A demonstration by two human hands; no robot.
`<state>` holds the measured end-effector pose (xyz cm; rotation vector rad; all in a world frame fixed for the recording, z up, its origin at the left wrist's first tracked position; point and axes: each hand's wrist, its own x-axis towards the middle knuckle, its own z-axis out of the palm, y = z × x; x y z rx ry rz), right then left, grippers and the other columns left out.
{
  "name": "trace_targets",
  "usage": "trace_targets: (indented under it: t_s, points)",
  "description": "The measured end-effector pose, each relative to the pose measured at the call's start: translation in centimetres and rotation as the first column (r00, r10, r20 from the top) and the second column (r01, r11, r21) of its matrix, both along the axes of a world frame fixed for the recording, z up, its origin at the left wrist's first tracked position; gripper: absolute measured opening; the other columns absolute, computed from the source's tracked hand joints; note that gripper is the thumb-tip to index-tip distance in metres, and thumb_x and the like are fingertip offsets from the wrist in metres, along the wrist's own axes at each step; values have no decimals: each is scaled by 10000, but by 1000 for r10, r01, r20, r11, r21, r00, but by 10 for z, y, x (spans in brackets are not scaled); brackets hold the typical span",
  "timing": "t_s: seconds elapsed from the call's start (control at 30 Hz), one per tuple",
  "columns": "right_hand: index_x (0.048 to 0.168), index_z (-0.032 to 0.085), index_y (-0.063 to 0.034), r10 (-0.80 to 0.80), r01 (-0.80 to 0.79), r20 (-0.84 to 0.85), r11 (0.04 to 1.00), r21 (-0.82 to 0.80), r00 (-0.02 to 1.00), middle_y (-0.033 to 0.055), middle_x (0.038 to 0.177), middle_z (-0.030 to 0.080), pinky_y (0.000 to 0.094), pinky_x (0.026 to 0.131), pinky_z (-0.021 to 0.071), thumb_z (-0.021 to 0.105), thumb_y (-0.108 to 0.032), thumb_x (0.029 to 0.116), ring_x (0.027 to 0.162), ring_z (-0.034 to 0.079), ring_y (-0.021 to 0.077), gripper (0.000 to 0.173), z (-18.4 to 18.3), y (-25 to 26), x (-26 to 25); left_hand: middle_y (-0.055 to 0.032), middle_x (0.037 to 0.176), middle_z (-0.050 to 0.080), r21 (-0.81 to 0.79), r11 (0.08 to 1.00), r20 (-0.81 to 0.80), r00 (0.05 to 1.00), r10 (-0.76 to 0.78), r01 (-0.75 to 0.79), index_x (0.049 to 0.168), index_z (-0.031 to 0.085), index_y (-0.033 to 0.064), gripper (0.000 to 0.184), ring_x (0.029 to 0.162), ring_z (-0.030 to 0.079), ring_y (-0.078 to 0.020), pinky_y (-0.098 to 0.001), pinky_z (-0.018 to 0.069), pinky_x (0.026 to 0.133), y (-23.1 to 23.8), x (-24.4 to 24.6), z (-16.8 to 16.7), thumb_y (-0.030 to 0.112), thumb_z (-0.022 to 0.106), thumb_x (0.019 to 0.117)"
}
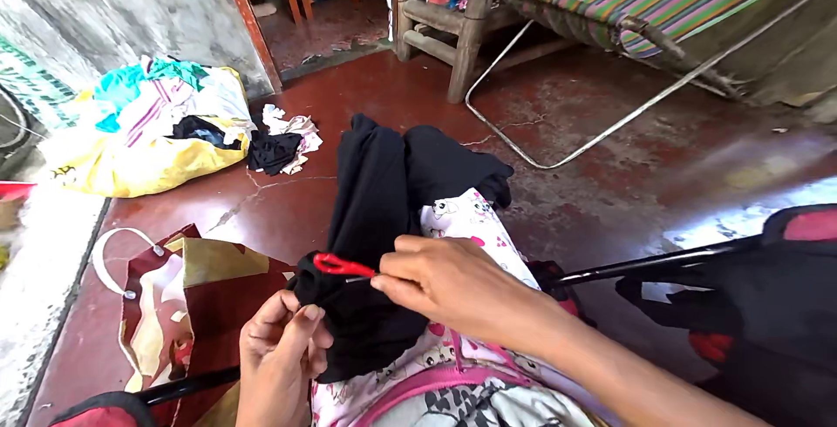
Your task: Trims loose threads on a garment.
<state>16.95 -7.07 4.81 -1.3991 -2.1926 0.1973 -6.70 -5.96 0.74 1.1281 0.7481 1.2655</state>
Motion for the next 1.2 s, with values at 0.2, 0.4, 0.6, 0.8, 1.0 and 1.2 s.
trace_targets:
  t_s: [0.2,0.4,0.6,0.8,1.0,1.2]
  points:
    - [955,709,-160,-100,23,-472,986,-167,876,-69,746,613,196,507,467,732,-249,921,603,550,20,98,-2,15,5,-66,674,685,-70,997,14,1000,-24,25,874,634,57,123,494,630,-73,-195,512,428,6,18,-17,65,577,982]
    - [954,713,-135,-339,185,-555,931,-316,759,-33,692,597,263,511,442,690,-188,914,568,531,66,70,-32,39,1,-112,726,690,-273,962,-33,999,-1,-8,933,598,-3,200,534,653,-118,-221,542,466,20,40,-14,74,448,1041]
    - [947,690,-128,-380,212,-507,909,-359,774,6,677,563,368,521,451,703,-337,952,572,532,145,210,-43,64,6,-124,702,684,-337,941,-282,954,-103,2,972,640,-33,308,512,659,-165,-271,573,477,46,53,2,216,495,1080]
    - [940,675,-120,-402,232,-437,890,-392,805,52,726,595,458,549,461,756,-409,923,633,574,218,300,-31,73,6,-87,632,653,-317,948,-628,754,-191,-24,849,663,3,434,474,637,-163,-276,562,460,69,64,19,396,616,1025]
    - [1052,647,-110,-393,219,-400,883,-415,828,67,756,602,455,568,483,758,-459,911,651,590,227,392,-32,76,5,-78,618,650,-447,892,-553,764,-332,64,865,653,-22,413,461,610,-126,-227,509,434,82,62,28,250,457,1107]
    - [1206,618,-98,-400,281,-314,889,-360,861,131,1060,637,510,684,557,776,-303,918,858,660,291,387,-34,62,-9,-94,620,655,-465,884,-483,825,-293,42,857,661,-13,496,467,615,-131,-223,497,423,77,62,25,322,405,1118]
